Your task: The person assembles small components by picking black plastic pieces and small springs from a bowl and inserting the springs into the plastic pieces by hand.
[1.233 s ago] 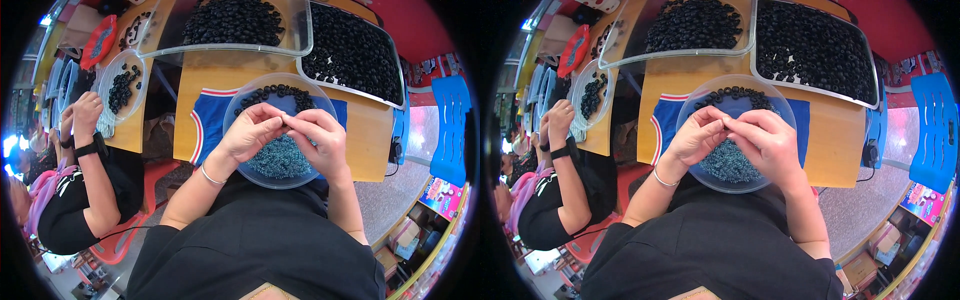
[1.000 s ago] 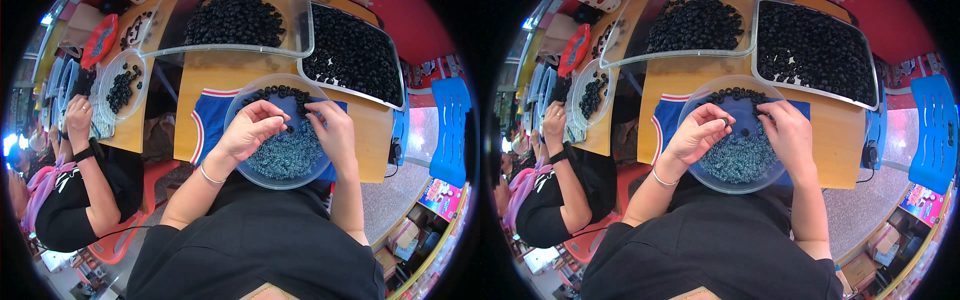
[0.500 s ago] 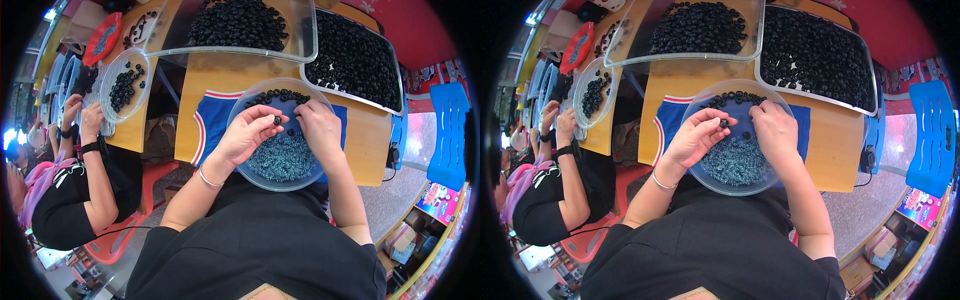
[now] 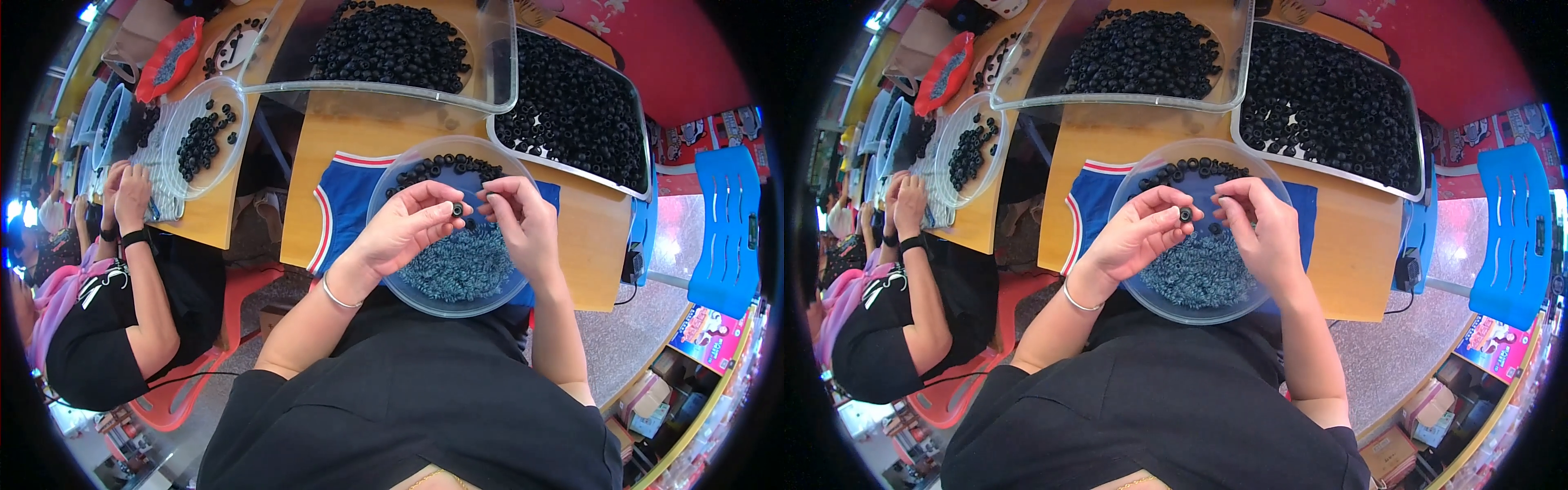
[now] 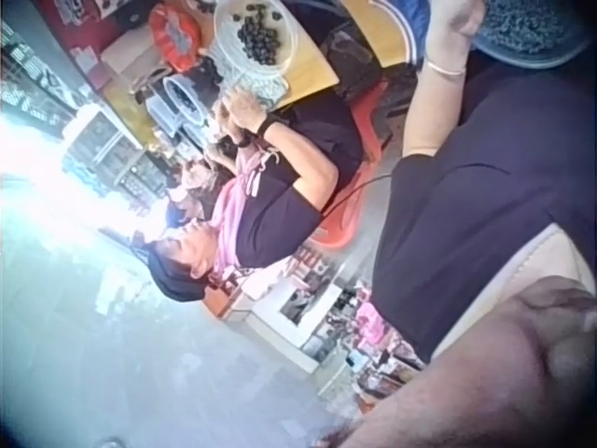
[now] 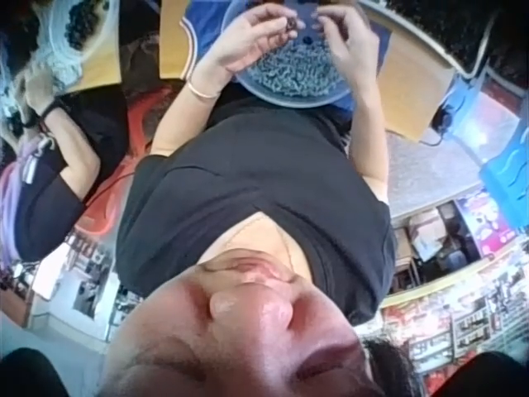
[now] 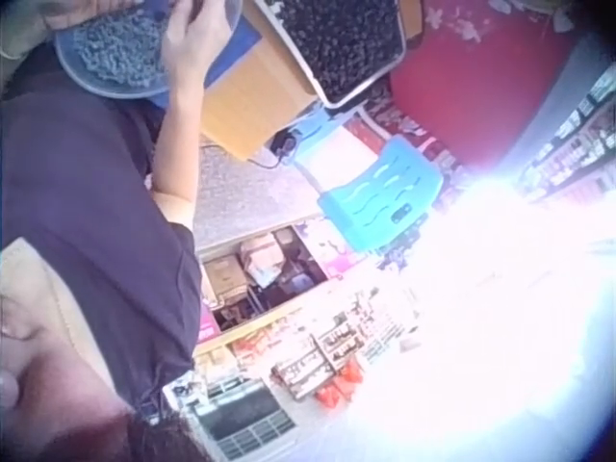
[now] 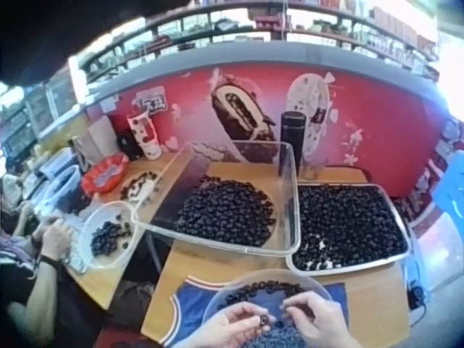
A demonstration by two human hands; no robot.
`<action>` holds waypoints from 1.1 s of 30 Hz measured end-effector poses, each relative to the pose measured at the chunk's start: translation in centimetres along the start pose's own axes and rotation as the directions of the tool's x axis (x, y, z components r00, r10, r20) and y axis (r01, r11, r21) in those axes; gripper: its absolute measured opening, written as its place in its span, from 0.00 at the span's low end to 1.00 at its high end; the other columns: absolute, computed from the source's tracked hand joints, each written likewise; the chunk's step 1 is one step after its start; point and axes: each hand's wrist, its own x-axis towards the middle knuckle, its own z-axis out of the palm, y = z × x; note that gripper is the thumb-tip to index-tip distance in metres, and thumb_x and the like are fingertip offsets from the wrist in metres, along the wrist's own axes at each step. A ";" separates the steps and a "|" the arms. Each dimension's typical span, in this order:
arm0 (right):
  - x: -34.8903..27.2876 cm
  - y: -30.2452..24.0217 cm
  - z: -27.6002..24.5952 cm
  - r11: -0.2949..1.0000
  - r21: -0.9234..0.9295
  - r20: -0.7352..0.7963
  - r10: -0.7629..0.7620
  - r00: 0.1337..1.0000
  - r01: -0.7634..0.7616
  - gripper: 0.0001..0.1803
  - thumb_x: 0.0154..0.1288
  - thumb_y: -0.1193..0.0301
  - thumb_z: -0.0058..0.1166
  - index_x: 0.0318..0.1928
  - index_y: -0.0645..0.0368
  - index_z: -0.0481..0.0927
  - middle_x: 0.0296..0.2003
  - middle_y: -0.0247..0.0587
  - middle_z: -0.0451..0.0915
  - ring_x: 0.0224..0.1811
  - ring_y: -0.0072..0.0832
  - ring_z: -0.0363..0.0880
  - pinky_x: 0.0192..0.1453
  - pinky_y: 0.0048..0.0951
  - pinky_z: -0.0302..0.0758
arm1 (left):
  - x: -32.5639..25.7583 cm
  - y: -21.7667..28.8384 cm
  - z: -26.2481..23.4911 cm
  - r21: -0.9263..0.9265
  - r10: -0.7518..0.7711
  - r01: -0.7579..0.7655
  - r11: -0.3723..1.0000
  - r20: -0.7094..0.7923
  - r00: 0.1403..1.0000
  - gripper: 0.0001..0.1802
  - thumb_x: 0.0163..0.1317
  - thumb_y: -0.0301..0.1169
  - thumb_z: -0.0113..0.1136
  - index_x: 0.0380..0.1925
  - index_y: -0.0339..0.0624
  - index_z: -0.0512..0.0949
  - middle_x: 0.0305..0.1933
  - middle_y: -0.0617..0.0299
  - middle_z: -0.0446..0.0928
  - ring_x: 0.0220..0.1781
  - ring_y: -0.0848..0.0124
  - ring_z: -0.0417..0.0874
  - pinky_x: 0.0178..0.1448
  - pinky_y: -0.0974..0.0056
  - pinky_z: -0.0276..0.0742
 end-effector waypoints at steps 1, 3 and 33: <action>-0.2 -0.1 0.0 0.998 -0.009 -0.004 -0.055 0.998 0.055 0.08 0.62 0.81 0.54 0.41 0.62 0.80 0.36 0.42 0.80 0.33 0.26 0.82 0.35 0.24 0.77 | 0.0 -0.1 -0.1 0.000 0.001 -0.001 1.000 -0.001 1.000 0.10 0.67 0.26 0.55 0.48 0.40 0.74 0.48 0.54 0.78 0.46 0.73 0.80 0.52 0.71 0.79; -0.5 -0.5 -0.2 0.994 -0.018 -0.008 -0.111 0.994 0.111 0.10 0.62 0.81 0.54 0.44 0.62 0.80 0.36 0.42 0.79 0.32 0.25 0.81 0.35 0.24 0.77 | 0.1 -0.2 -0.2 -0.061 -0.015 0.017 0.998 0.026 1.000 0.10 0.67 0.27 0.56 0.48 0.40 0.74 0.48 0.54 0.78 0.46 0.73 0.80 0.52 0.72 0.79; -1.9 -2.8 0.9 0.858 -0.293 0.019 -0.435 0.900 0.421 0.10 0.52 0.83 0.62 0.36 0.62 0.80 0.29 0.39 0.79 0.29 0.25 0.80 0.30 0.23 0.77 | 0.2 -0.9 0.8 -0.084 0.049 -0.046 0.995 0.036 0.998 0.09 0.66 0.24 0.57 0.45 0.39 0.76 0.47 0.62 0.77 0.49 0.73 0.79 0.55 0.69 0.78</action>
